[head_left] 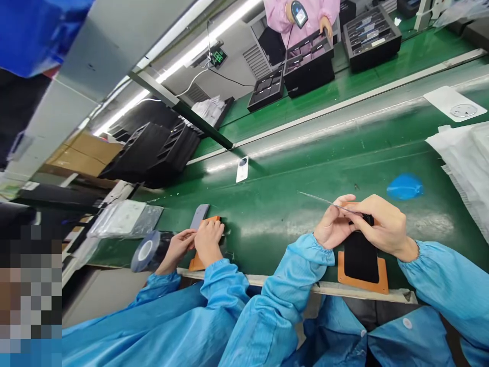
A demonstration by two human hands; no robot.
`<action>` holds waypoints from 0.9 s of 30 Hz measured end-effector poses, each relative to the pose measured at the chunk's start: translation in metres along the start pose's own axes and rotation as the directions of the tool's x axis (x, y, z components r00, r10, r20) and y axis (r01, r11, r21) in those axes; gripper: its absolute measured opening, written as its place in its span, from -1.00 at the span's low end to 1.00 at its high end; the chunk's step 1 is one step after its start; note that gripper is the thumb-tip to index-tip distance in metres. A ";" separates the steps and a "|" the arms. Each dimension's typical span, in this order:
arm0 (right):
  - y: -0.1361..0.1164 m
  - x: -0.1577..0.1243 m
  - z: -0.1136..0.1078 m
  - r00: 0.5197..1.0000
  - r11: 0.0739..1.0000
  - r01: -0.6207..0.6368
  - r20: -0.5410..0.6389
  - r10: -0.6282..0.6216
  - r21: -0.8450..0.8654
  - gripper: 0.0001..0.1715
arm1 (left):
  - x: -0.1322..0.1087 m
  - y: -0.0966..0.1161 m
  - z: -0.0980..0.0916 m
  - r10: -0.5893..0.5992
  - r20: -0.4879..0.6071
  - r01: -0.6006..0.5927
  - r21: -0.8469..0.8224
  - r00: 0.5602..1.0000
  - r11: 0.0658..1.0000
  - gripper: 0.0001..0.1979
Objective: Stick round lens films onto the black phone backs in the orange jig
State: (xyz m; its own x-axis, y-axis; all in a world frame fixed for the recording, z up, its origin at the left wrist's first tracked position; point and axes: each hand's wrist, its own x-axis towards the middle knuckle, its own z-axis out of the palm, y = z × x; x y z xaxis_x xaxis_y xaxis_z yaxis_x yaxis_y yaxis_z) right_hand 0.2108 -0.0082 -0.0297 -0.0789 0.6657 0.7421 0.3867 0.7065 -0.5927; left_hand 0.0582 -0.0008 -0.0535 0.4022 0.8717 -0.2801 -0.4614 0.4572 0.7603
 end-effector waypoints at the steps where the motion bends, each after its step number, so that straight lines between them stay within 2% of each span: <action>1: 0.001 0.001 -0.001 1.000 1.000 -0.002 -0.018 0.002 -0.009 -0.87 | -0.003 0.003 0.000 -0.005 -0.002 0.005 0.104 1.000 0.995 -0.27; 2: 0.001 0.001 -0.003 0.999 1.000 -0.010 -0.040 0.009 -0.020 -0.88 | -0.007 0.007 0.000 0.023 -0.038 -0.013 0.242 0.999 0.970 -0.33; 3: 0.002 0.002 -0.005 0.998 0.999 -0.022 -0.064 0.019 -0.035 -0.90 | -0.011 0.011 0.000 0.114 -0.094 -0.067 0.401 0.989 0.914 -0.39; 4: 0.004 0.003 -0.006 0.996 0.998 -0.032 -0.083 0.027 -0.051 -0.92 | -0.016 0.016 -0.001 0.280 -0.146 -0.156 0.555 0.949 0.817 -0.41; 5: 0.005 0.003 -0.008 0.995 0.997 -0.035 -0.091 0.029 -0.067 -0.91 | -0.020 0.020 -0.003 0.496 -0.154 -0.266 0.690 0.855 0.673 -0.41; 6: 0.006 0.004 -0.009 0.996 0.996 -0.026 -0.090 0.018 -0.083 -0.89 | -0.023 0.025 -0.004 0.701 -0.111 -0.365 0.791 0.705 0.492 -0.44; 7: 0.007 0.003 -0.009 0.997 0.996 -0.001 -0.082 -0.007 -0.094 -0.88 | -0.025 0.030 -0.006 0.845 -0.027 -0.430 0.852 0.534 0.299 -0.49; 8: 0.008 0.003 -0.010 0.997 0.995 0.036 -0.069 -0.043 -0.098 -0.85 | -0.026 0.034 -0.007 0.916 0.082 -0.467 0.876 0.394 0.122 -0.57; 9: 0.009 0.003 -0.010 0.995 0.993 0.074 -0.059 -0.080 -0.096 -0.81 | -0.026 0.037 -0.008 0.929 0.196 -0.491 0.871 0.313 -0.019 -0.61; 10: 0.009 0.002 -0.010 0.993 0.990 0.106 -0.050 -0.111 -0.090 -0.78 | -0.025 0.040 -0.009 0.908 0.299 -0.513 0.851 0.294 -0.115 -0.59; 11: 0.010 0.002 -0.009 0.991 0.989 0.126 -0.039 -0.130 -0.083 -0.75 | -0.023 0.041 -0.009 0.869 0.380 -0.541 0.825 0.316 -0.164 -0.58; 12: 0.010 0.002 -0.008 0.990 0.988 0.137 -0.029 -0.139 -0.074 -0.73 | -0.021 0.042 -0.009 0.831 0.436 -0.577 0.797 0.345 -0.179 -0.60; 14: 0.009 0.002 -0.006 0.989 0.989 0.145 -0.012 -0.146 -0.042 -0.71 | -0.017 0.041 -0.007 0.796 0.492 -0.658 0.735 0.354 -0.162 -0.71; 18: 0.005 0.003 -0.002 0.990 0.988 0.137 0.024 -0.139 0.077 -0.72 | -0.018 0.038 -0.003 0.818 0.486 -0.751 0.652 0.308 -0.104 -0.84; 21: 0.003 0.002 -0.001 0.991 0.986 0.120 0.046 -0.126 0.114 -0.72 | -0.021 0.038 -0.001 0.819 0.480 -0.762 0.642 0.314 -0.084 -0.81; 25: 0.002 0.002 -0.001 0.985 0.978 0.159 0.043 -0.166 0.132 -0.66 | -0.023 0.039 -0.001 0.816 0.483 -0.769 0.634 0.317 -0.077 -0.73; 27: 0.001 0.002 -0.002 0.983 0.976 0.169 0.050 -0.177 0.135 -0.65 | -0.023 0.039 -0.001 0.807 0.488 -0.769 0.636 0.332 -0.068 -0.68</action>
State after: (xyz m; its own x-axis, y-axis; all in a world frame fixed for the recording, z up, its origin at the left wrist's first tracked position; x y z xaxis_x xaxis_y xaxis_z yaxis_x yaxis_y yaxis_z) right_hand 0.2130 -0.0061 -0.0283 -0.1923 0.5411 0.8187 0.2397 0.8349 -0.4955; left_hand 0.0302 -0.0034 -0.0180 0.1470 0.5721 0.8069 0.2249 -0.8138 0.5359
